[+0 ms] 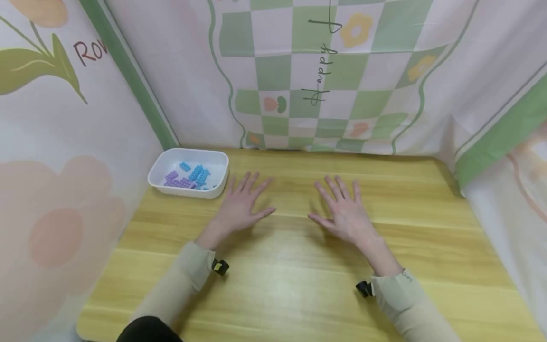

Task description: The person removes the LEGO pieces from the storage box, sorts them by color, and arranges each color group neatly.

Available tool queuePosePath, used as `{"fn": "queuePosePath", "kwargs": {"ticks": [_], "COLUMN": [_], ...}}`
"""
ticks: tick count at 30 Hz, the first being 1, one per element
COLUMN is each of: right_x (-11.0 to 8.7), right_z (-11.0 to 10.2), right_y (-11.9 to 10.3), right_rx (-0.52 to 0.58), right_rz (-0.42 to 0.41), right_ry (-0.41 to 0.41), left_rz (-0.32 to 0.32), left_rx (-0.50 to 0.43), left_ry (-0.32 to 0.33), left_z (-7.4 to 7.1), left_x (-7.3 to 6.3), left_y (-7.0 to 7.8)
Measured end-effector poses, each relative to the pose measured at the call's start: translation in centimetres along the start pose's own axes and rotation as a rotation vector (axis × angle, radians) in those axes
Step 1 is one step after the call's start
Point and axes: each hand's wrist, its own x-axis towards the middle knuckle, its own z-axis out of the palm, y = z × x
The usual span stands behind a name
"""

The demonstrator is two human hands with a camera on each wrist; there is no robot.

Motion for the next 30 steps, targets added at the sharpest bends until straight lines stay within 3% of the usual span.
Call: {"fn": "queuePosePath", "kwargs": {"ticks": [7, 15, 22, 30], "right_x": [-0.6, -1.5, -2.0, -2.4], "right_z": [1.0, 1.7, 2.3, 2.6], "right_y": [-0.7, -1.6, -3.0, -4.7], "right_rx": [0.076, 0.179, 0.219, 0.25], "right_rz": [-0.051, -0.134, -0.214, -0.28], "right_ry": [0.032, 0.06, 0.047, 0.081], "left_rz": [-0.025, -0.159, -0.337, -0.429], "left_rx": [-0.074, -0.049, -0.047, -0.068], "left_ry": [0.102, 0.23, 0.204, 0.151], "left_z": [-0.7, -2.7, -4.7, -5.6], "left_x": [-2.1, -5.5, -8.2, -9.3], "left_y": [-4.0, -11.1, -16.0, -19.3]}}
